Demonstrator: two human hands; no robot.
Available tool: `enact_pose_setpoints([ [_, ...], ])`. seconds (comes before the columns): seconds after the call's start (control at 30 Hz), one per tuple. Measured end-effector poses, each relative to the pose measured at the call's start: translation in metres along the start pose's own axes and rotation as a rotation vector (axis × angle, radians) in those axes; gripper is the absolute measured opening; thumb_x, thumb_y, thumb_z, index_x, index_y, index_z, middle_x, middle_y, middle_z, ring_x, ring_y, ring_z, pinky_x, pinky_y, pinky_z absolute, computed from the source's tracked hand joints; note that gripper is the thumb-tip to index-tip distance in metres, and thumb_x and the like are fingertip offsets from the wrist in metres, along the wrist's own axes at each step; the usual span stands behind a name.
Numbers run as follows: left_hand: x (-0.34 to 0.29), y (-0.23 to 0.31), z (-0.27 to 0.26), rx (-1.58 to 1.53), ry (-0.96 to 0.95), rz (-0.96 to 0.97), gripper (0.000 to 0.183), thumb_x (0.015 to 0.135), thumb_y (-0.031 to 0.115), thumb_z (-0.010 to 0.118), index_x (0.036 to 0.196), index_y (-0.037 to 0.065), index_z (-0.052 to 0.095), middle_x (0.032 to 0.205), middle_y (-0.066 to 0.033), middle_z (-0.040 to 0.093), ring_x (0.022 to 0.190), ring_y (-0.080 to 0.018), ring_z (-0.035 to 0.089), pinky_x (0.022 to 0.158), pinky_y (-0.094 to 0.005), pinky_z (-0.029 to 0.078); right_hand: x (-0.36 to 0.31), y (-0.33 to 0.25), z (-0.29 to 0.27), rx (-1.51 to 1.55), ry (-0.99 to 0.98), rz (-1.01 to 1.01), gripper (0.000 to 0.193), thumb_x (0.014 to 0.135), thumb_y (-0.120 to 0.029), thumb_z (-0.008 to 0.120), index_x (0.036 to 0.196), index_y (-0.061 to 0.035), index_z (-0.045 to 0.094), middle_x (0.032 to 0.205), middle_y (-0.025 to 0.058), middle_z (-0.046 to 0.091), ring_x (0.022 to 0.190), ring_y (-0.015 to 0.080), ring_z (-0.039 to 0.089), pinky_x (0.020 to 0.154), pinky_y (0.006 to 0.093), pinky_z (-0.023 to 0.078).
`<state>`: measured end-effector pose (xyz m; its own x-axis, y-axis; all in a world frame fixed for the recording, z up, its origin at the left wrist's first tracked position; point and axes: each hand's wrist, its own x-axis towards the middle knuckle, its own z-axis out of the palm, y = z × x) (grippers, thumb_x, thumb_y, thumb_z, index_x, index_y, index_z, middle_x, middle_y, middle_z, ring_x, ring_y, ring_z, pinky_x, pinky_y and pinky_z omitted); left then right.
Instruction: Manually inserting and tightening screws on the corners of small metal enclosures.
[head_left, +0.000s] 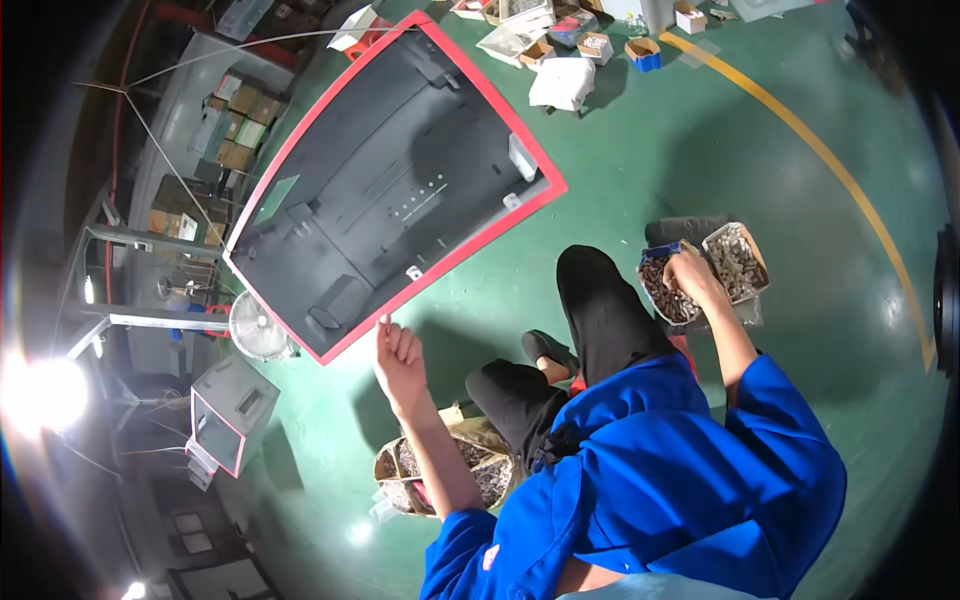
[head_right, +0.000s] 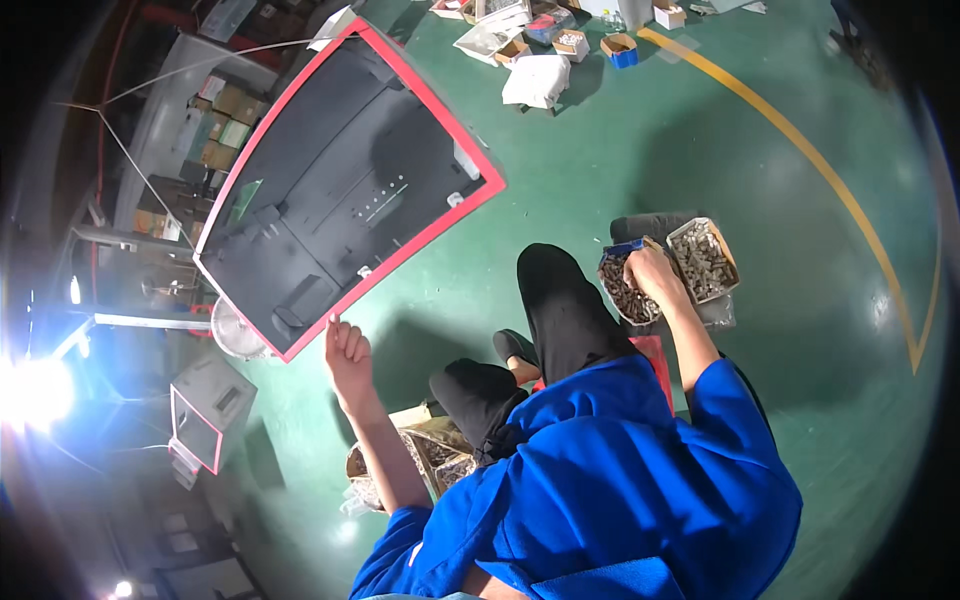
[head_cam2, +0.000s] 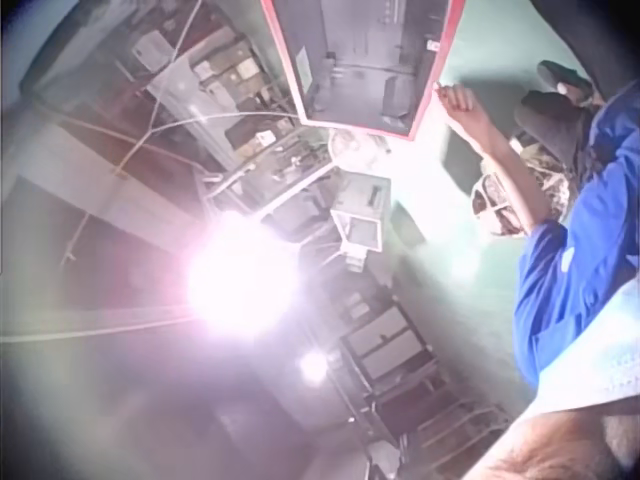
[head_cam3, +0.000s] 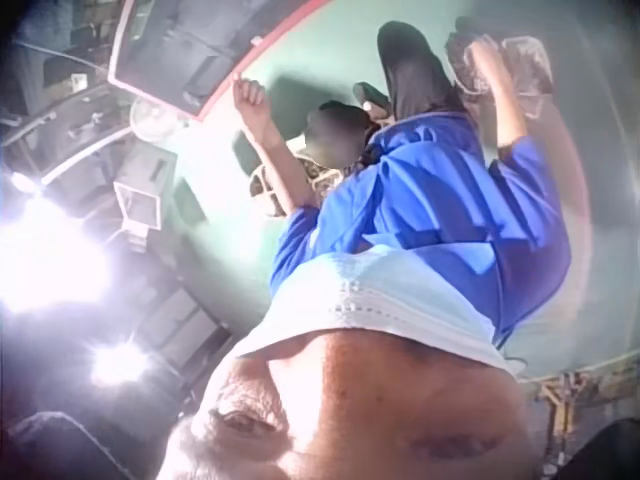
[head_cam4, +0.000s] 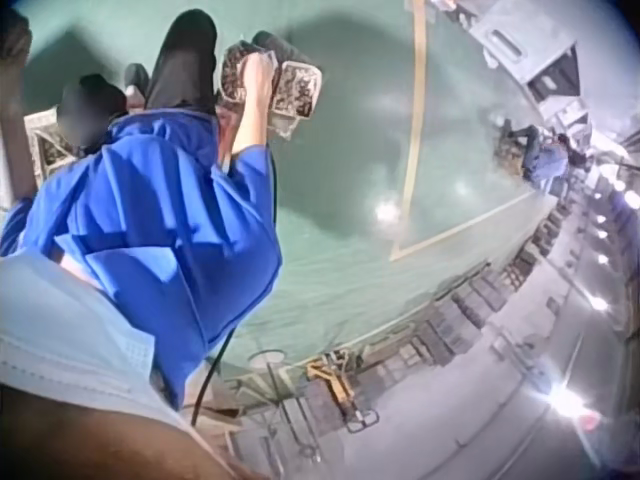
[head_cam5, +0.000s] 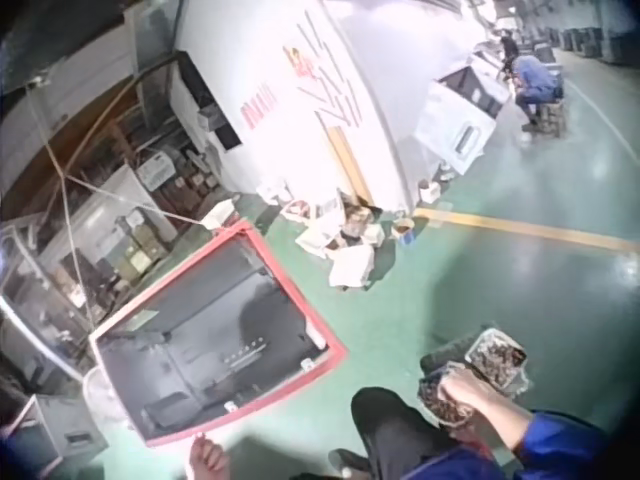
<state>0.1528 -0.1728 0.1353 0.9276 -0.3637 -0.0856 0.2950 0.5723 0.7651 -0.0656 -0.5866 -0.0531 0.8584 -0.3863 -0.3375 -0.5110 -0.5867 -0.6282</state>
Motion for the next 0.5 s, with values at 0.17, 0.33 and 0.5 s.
enact_pose_setpoints([
  [0.17, -0.007, -0.015, 0.097, 0.214, -0.153, 0.02, 0.019, 0.098, 0.017, 0.045, 0.102, 0.004, 0.058, 0.063, 0.0054, 0.03, 0.049, -0.0028, 0.025, 0.041, -0.0189, 0.02, 0.012, 0.026, 0.007, -0.056, 0.1, -0.278, 0.012, 0.06, -0.013, 0.069, 0.069, -0.0047, 0.069, 0.072, 0.014, 0.066, 0.074, 0.0312, 0.065, 0.073, 0.0386, 0.05],
  [0.33, -0.019, -0.032, 0.143, 0.481, -0.222, 0.024, 0.017, 0.098, 0.015, 0.045, 0.102, 0.003, 0.056, 0.062, 0.0066, 0.029, 0.048, -0.0013, 0.024, 0.042, -0.0177, 0.019, 0.011, 0.024, 0.002, -0.1, 0.187, -0.328, 0.016, 0.061, -0.014, 0.069, 0.074, -0.0049, 0.069, 0.072, 0.0135, 0.065, 0.076, 0.0324, 0.064, 0.078, 0.0401, 0.049],
  [0.5, -0.017, -0.051, 0.154, 0.783, -0.282, 0.055, 0.021, 0.096, 0.016, 0.049, 0.107, -0.001, 0.054, 0.061, 0.0083, 0.029, 0.048, 0.0, 0.025, 0.043, -0.0179, 0.018, 0.011, 0.007, -0.011, -0.078, 0.119, -0.283, 0.015, 0.066, -0.014, 0.068, 0.078, -0.0053, 0.069, 0.081, 0.0145, 0.066, 0.077, 0.0321, 0.063, 0.071, 0.0371, 0.049],
])
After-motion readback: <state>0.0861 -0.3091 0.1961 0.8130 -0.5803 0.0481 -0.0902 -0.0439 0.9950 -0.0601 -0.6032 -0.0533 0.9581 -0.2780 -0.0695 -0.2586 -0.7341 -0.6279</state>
